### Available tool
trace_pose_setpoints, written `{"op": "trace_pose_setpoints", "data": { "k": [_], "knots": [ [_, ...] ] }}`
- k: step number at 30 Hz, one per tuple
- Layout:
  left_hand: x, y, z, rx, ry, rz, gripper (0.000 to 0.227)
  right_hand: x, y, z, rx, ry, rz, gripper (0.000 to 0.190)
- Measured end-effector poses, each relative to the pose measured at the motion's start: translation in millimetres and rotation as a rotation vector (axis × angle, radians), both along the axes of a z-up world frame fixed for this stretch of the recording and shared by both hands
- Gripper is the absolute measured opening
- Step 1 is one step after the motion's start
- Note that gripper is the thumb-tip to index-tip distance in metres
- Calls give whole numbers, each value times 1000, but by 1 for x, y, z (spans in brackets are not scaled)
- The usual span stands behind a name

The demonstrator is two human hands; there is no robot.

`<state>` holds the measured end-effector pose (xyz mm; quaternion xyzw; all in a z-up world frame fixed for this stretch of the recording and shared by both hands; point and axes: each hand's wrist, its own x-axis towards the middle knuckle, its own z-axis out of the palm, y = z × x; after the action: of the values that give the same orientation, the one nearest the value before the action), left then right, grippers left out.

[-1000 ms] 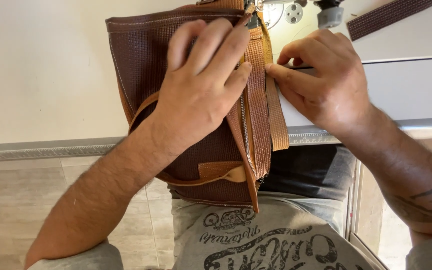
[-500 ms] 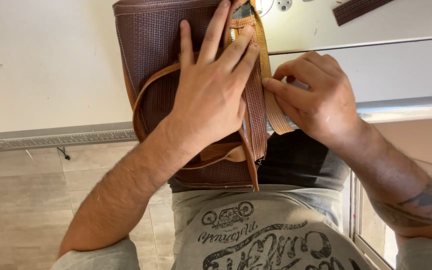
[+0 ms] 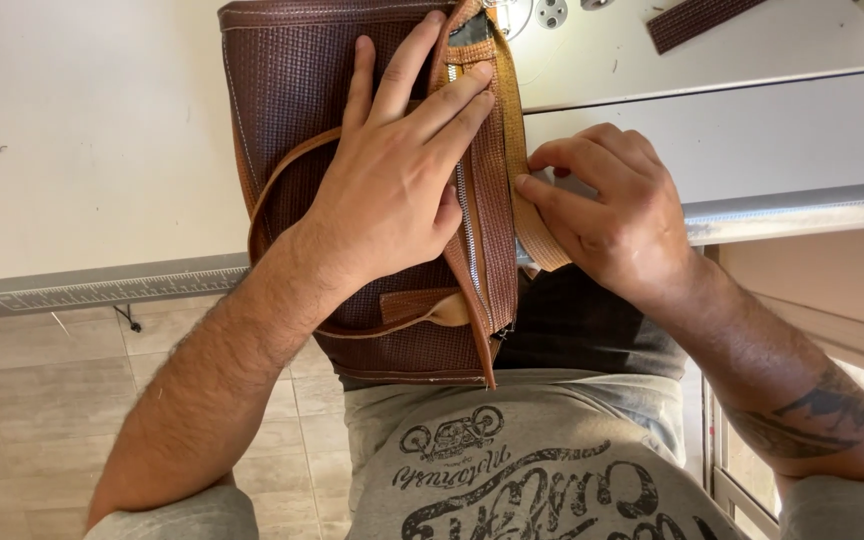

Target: Marking and cutting leather pieces and then sewing a zipper onto a leather bag using an industrial sewing machine.

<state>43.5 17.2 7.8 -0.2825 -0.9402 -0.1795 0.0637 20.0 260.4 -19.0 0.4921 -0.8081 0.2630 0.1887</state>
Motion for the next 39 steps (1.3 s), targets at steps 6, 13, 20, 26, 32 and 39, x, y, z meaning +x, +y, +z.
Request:
{"op": "trace_pose_setpoints", "data": {
  "k": [6,13,20,26,32,39],
  "knots": [
    [0,-2,2,-3,6,-20,67,-6,3,9,116,15,47,10],
    [-1,-3,3,-61,51,-24,63,-41,5,11,59,-107,135,16],
    [-1,-4,2,-34,51,-30,61,-70,-14,5,19,-185,169,30],
    [-4,-5,4,-25,53,-45,60,-65,-8,0,112,-140,79,30],
    [-4,-6,4,-13,40,-43,59,-60,-12,2,150,-93,11,28],
    [-6,-6,6,-21,43,-46,59,-61,-13,0,206,-32,-6,29]
  ]
}}
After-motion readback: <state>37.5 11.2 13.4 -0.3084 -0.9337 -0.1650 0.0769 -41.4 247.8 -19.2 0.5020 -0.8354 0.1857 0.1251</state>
